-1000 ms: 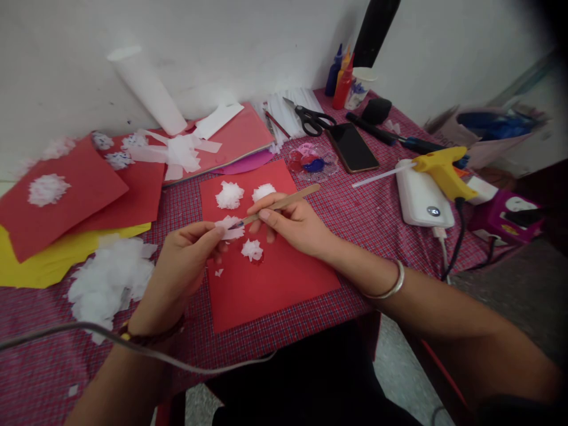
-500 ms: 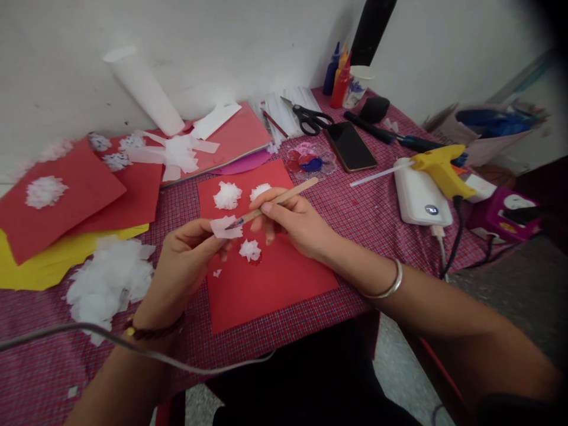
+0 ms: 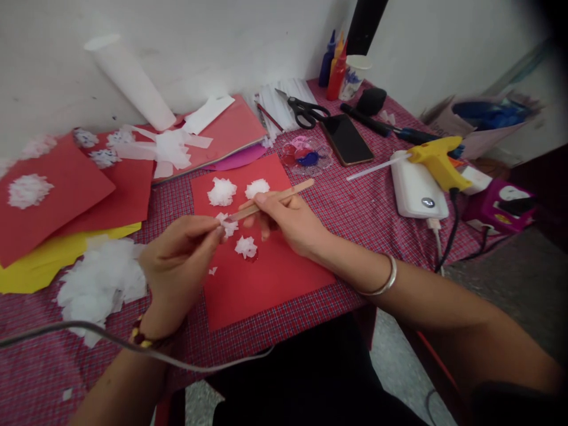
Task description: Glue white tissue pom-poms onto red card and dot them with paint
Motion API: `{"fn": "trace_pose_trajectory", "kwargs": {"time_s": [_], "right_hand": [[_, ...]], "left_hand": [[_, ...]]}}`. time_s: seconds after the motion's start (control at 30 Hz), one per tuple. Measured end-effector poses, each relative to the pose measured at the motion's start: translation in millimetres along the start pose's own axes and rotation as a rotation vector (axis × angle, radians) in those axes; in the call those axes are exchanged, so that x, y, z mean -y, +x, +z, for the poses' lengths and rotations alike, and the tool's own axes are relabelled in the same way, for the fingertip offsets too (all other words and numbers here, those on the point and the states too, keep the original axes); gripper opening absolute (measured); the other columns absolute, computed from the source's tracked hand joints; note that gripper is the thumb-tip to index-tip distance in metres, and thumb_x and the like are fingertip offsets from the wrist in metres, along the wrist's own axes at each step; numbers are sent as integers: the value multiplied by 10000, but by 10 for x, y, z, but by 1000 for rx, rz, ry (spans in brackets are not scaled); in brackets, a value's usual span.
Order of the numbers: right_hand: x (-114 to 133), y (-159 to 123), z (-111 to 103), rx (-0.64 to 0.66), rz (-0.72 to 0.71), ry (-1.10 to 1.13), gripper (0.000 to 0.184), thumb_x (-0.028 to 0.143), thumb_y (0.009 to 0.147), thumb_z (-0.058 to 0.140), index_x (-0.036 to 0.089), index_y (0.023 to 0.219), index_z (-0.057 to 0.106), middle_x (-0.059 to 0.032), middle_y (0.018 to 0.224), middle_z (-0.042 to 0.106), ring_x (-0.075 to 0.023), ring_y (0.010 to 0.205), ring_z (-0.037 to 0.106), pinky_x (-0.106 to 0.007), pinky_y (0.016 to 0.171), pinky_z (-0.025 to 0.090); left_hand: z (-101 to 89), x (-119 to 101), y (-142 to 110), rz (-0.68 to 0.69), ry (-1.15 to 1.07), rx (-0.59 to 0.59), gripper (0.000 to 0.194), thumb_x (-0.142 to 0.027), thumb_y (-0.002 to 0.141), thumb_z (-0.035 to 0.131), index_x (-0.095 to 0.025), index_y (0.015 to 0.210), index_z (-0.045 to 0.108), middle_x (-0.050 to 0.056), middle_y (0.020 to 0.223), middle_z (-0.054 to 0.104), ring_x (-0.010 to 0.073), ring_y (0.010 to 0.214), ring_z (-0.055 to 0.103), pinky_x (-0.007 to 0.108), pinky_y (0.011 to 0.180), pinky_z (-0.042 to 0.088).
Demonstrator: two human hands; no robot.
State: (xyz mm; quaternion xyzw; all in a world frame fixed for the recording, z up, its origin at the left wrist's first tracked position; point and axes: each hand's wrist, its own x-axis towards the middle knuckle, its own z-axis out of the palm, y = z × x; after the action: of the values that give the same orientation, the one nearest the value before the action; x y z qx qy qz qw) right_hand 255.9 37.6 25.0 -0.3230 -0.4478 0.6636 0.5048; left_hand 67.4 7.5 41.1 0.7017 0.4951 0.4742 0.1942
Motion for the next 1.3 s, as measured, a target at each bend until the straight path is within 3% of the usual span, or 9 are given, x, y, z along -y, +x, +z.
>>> {"fn": "trace_pose_trajectory", "kwargs": {"time_s": [0.1,0.17,0.23,0.4,0.5,0.73,0.97,1.1,1.3], "right_hand": [[-7,8,-3,8,87,87,287,375,970,525,156,905,699,45,586,634,-41,403,463,-166,422,399],[4,14,-16,43,139,164,250,363,969,534,161,948,680,65,572,599,-44,392,438,-174,421,411],[29,20,-33,81,145,195,189,352,936,601,177,967,665,72,613,610,-43,408,444,-177,437,431],[58,42,-52,67,-25,76,143,317,854,721,181,884,688,55,681,648,-38,478,489,-149,453,428],[14,55,-31,58,-16,32,155,309,897,668,165,838,680,41,668,669,-38,450,493,-150,433,415],[-7,107,-45,18,196,144,262,161,970,477,154,734,590,48,527,620,-45,350,466,-150,357,378],[74,172,-257,-56,265,94,309,108,963,453,153,686,583,53,434,550,-61,311,425,-162,338,396],[93,175,-267,-15,293,11,314,96,967,442,150,689,577,52,433,556,-56,308,427,-154,335,390],[128,148,-241,58,236,-220,302,32,937,469,152,678,566,55,465,554,-57,387,495,-134,362,394]], "left_hand": [[1,85,-9,400,261,39,195,-110,796,712,-267,909,740,-2,893,762,171,804,707,301,726,568],[14,110,-3,510,306,40,215,-83,768,723,-250,903,736,5,886,766,171,799,712,291,706,569],[24,90,9,373,203,8,194,-86,776,721,-243,890,732,-3,839,750,154,764,695,285,678,554],[28,-35,40,-305,-380,99,60,-186,821,730,-245,820,722,-21,710,706,111,605,637,258,589,540],[49,-65,35,-421,-493,139,77,-199,780,768,-258,794,720,-14,745,724,120,643,665,261,635,569],[-23,-47,42,-187,-197,226,162,-267,833,738,-293,990,712,0,943,729,169,828,676,331,756,557],[-15,150,76,319,213,638,71,-217,847,675,-225,913,697,24,862,659,187,829,619,342,761,490],[85,200,51,339,291,675,97,-216,894,594,-198,882,688,37,821,657,188,790,611,325,724,480],[121,168,86,151,368,660,132,-187,854,527,-202,730,571,2,674,587,155,620,548,293,590,404]]}}
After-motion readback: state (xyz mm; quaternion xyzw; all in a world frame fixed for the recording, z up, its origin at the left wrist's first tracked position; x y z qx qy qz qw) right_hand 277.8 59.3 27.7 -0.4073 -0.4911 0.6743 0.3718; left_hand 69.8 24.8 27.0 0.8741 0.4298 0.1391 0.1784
